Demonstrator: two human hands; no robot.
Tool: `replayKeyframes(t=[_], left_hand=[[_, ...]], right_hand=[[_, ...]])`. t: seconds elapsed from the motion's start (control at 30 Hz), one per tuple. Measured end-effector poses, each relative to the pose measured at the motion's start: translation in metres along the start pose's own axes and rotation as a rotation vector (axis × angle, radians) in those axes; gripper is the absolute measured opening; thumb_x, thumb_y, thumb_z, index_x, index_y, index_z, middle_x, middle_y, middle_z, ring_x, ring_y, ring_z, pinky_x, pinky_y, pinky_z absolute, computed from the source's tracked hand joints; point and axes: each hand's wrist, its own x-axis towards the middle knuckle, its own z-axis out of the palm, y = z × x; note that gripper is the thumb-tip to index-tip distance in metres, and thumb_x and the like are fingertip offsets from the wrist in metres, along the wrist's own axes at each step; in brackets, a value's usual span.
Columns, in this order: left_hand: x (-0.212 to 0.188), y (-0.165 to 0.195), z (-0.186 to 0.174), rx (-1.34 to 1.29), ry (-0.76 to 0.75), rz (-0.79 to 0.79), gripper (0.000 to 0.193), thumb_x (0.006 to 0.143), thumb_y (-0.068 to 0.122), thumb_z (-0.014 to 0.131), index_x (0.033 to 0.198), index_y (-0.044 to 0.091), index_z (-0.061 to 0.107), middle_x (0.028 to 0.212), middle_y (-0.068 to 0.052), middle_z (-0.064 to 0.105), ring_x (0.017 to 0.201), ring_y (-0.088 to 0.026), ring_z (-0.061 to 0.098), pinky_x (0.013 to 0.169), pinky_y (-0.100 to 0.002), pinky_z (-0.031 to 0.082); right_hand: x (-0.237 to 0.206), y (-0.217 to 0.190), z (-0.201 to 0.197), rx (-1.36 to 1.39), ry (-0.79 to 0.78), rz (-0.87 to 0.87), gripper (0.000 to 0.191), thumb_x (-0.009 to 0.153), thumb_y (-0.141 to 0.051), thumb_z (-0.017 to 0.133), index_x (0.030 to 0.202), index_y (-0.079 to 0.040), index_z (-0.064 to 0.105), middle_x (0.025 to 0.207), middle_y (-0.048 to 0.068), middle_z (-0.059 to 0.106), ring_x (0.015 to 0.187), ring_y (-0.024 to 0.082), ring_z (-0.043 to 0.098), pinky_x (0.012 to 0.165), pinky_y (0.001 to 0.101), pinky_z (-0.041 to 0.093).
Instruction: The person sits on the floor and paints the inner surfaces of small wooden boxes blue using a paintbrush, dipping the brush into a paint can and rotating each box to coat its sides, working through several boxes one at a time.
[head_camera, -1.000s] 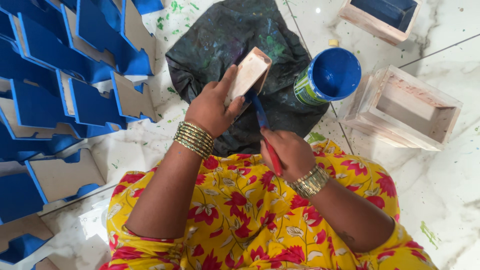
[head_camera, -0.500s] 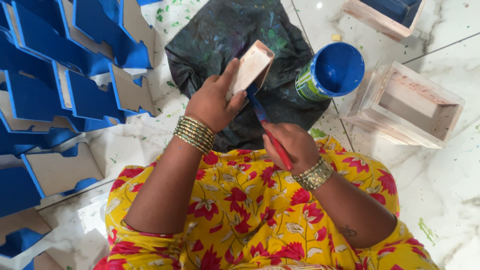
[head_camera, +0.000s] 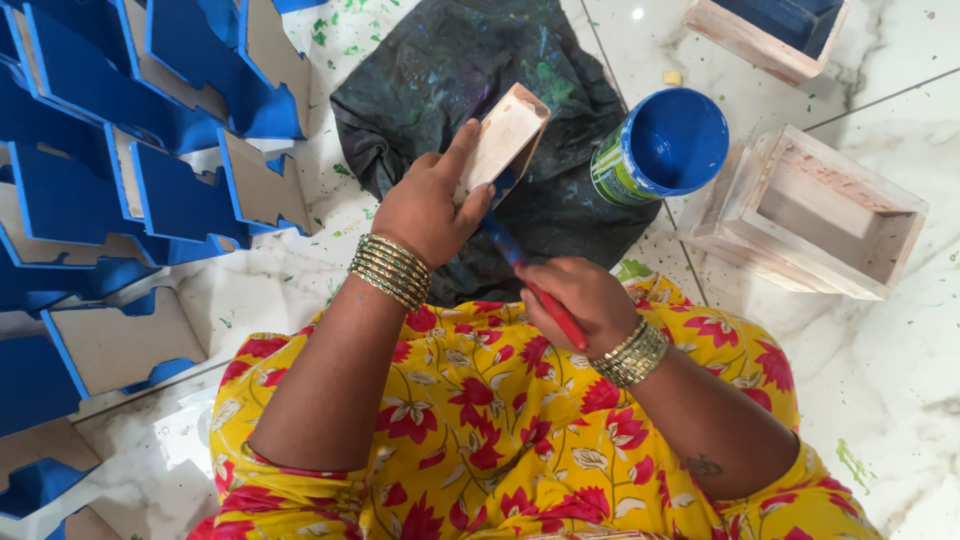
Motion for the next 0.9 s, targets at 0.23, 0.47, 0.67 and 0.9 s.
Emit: replayKeyframes(t=[0.23,0.47,0.67,0.9], left_hand=[[0.000,0.000,-0.001,-0.016,-0.017,-0.025,0.074,0.096,0.038,0.064,0.160,0.021,0.032,0.112,-0.024,0.066,0.095,-0.043,0.068,0.080,-0.050,0.055],[0.000,0.001,-0.001,-0.007,-0.025,-0.021,0.073,0.096,0.039,0.064,0.160,0.022,0.033,0.109,-0.023,0.066,0.096,-0.043,0.068,0.081,-0.051,0.055],[0.001,-0.001,-0.001,-0.019,-0.009,0.003,0.074,0.096,0.039,0.065,0.159,0.021,0.032,0.113,-0.024,0.065,0.097,-0.043,0.068,0.081,-0.049,0.055],[0.000,0.000,-0.002,-0.012,-0.028,-0.032,0.074,0.096,0.039,0.064,0.160,0.022,0.032,0.113,-0.024,0.065,0.098,-0.042,0.068,0.082,-0.049,0.055]], right_hand=[[0.000,0.011,-0.007,0.069,0.076,-0.024,0.025,0.088,-0.012,0.074,0.111,-0.005,0.072,0.089,0.013,0.072,0.078,0.031,0.070,0.070,0.0410,0.056],[-0.001,0.027,-0.018,0.277,0.037,0.005,0.020,0.088,-0.011,0.074,0.108,-0.005,0.074,0.090,0.012,0.075,0.078,0.025,0.074,0.070,0.0340,0.058],[0.001,0.037,-0.009,0.334,0.146,0.053,0.018,0.092,-0.011,0.074,0.108,-0.004,0.075,0.096,0.013,0.076,0.084,0.020,0.075,0.074,0.0303,0.057],[-0.002,0.059,-0.013,0.498,0.110,0.319,0.017,0.091,-0.009,0.072,0.106,-0.002,0.076,0.088,0.008,0.077,0.077,0.010,0.072,0.069,0.0256,0.056]])
